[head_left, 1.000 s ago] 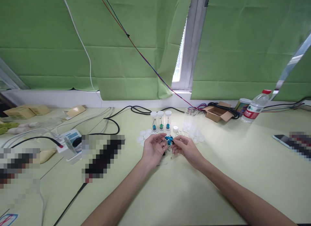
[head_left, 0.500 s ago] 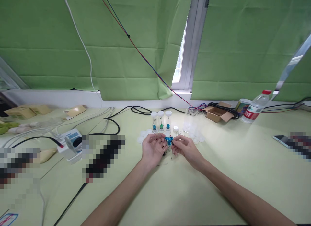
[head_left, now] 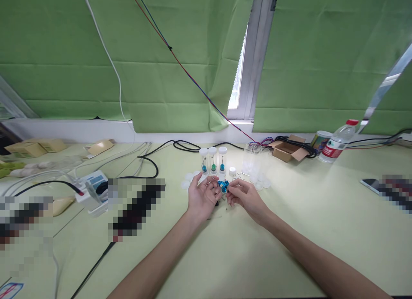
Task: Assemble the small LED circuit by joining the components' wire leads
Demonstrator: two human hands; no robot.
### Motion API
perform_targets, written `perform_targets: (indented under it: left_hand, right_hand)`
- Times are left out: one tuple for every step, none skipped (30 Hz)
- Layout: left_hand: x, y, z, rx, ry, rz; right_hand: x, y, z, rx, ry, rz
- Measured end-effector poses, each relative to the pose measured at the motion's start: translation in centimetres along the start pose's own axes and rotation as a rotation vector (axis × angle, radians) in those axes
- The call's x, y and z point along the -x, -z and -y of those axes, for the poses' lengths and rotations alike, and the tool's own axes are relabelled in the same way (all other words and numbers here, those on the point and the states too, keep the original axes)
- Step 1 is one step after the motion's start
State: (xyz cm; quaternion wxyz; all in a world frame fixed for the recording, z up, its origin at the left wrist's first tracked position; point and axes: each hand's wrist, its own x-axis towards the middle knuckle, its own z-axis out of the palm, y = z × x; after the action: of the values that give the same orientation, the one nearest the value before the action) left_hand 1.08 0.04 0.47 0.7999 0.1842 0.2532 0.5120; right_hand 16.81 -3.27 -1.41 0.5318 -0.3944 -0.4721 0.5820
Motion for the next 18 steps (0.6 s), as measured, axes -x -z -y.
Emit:
perform_targets:
  left_hand:
    - [-0.01,0.03,-0.01,-0.004,-0.003,0.004]
    - [-0.01,0.06,-0.02,-0.009,-0.006,0.009]
    - [-0.01,0.11,-0.02,-0.015,-0.009,0.014]
    - [-0.02,0.16,-0.03,-0.02,-0.01,0.017]
    - [-0.02,0.21,-0.03,-0.024,-0.01,0.019]
    - [-0.04,0.25,-0.02,-0.028,-0.009,0.018]
    - [-0.05,0.28,-0.01,-0.031,-0.007,0.014]
    - [-0.06,0.3,0.0,-0.032,-0.005,0.007]
    - [-0.07,0.29,0.01,-0.033,-0.004,-0.001]
    - [-0.07,0.27,0.02,-0.033,-0.003,-0.009]
    - [-0.06,0.23,0.01,-0.031,-0.002,-0.014]
    - [-0.05,0.18,-0.01,-0.031,-0.002,-0.021]
    - [-0.03,0.13,-0.04,-0.031,-0.001,-0.024]
    - [-0.02,0.09,-0.07,-0.033,0.004,-0.026]
    - [-0.01,0.06,-0.12,-0.033,0.005,-0.024]
    - [-0.01,0.05,-0.16,-0.035,0.005,-0.021]
    - [-0.02,0.06,-0.2,-0.037,0.003,-0.017]
    - [-0.05,0.09,-0.24,-0.042,-0.001,-0.012]
  right_hand:
    - [0.0,0.01,-0.03,0.0,-0.001,-0.001]
    - [0.0,0.02,-0.06,-0.001,-0.001,-0.002]
    - [-0.01,0.04,-0.09,-0.004,-0.001,-0.003]
    - [-0.03,0.05,-0.11,-0.007,-0.002,-0.001]
    - [-0.04,0.07,-0.14,-0.009,-0.002,-0.001]
    - [-0.05,0.08,-0.16,-0.009,-0.001,-0.001]
    - [-0.05,0.1,-0.17,-0.008,0.0,0.0]
    - [-0.05,0.11,-0.17,-0.007,0.002,0.0]
    - [-0.05,0.13,-0.18,-0.004,0.003,0.002]
    - [-0.05,0.14,-0.18,-0.001,0.004,0.002]
    - [-0.05,0.16,-0.19,0.0,0.004,0.002]
    - [-0.06,0.18,-0.2,0.001,0.004,0.002]
    - [-0.08,0.2,-0.22,0.003,0.004,0.001]
    - [-0.11,0.22,-0.23,0.003,0.004,-0.001]
    - [-0.13,0.22,-0.23,0.001,0.004,-0.002]
    - [-0.15,0.22,-0.22,-0.002,0.003,-0.004]
    - [-0.16,0.2,-0.19,-0.007,0.004,-0.007]
    - [-0.16,0.17,-0.14,-0.012,0.006,-0.009]
